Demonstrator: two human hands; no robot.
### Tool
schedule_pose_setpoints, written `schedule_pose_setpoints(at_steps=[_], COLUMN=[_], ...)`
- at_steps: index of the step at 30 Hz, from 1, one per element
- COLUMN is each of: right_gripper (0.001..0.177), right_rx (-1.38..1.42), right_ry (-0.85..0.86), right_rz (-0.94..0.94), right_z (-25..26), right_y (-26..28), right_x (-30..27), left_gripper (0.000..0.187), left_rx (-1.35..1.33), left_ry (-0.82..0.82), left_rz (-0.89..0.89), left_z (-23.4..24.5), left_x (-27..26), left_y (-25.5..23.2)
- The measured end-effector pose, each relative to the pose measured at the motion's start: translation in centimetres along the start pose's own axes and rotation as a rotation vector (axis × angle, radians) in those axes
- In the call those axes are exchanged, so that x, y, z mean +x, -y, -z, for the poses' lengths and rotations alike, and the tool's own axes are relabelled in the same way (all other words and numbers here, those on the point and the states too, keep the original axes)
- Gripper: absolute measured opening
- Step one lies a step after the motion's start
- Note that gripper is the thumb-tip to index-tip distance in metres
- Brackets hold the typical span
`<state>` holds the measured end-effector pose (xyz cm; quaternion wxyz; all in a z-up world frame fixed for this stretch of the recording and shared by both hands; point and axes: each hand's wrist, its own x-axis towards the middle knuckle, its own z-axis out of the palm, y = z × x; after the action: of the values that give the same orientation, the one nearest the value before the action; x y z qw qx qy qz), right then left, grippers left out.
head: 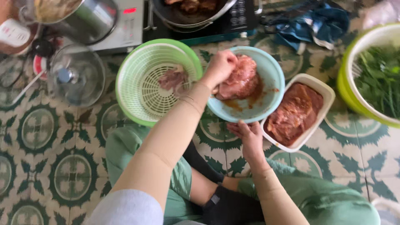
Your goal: The person mixes pieces of raw meat with a spice mixture in a bowl by hand, transfering the meat between a container and a plastic basket.
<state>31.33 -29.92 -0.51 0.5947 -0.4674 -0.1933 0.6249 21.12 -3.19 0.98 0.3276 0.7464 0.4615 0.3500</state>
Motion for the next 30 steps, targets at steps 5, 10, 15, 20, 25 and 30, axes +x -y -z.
schedule_pose_setpoints(at_steps=[5,10,15,20,25,30], right_gripper=[0.023,0.024,0.023,0.022,0.021,0.021], right_rx=[-0.01,-0.037,-0.041,-0.03,-0.007,0.07], right_ry=[-0.026,-0.017,-0.025,-0.024,-0.04,-0.036], right_rz=[-0.008,-0.005,0.001,-0.007,0.003,0.019], right_z=[-0.7,-1.0,-0.9,-0.5,0.1,0.5], right_y=[1.2,1.8,1.2,0.7,0.1,-0.7], right_x=[-0.4,-0.6,-0.5,-0.1,0.3,0.6], left_gripper=[0.011,0.018,0.033,0.01,0.011,0.015], left_rx=[-0.078,0.625,0.787,-0.084,-0.522,-0.499], left_ry=[-0.077,-0.098,0.177,0.127,0.423,0.436], left_rz=[0.53,0.435,0.541,0.773,0.473,0.285], left_z=[12.7,16.6,17.4,20.0,20.9,15.6], left_x=[-2.0,-5.9,-6.6,-7.5,-6.1,-1.9], left_y=[7.9,13.8,6.7,-4.4,-11.3,-15.1])
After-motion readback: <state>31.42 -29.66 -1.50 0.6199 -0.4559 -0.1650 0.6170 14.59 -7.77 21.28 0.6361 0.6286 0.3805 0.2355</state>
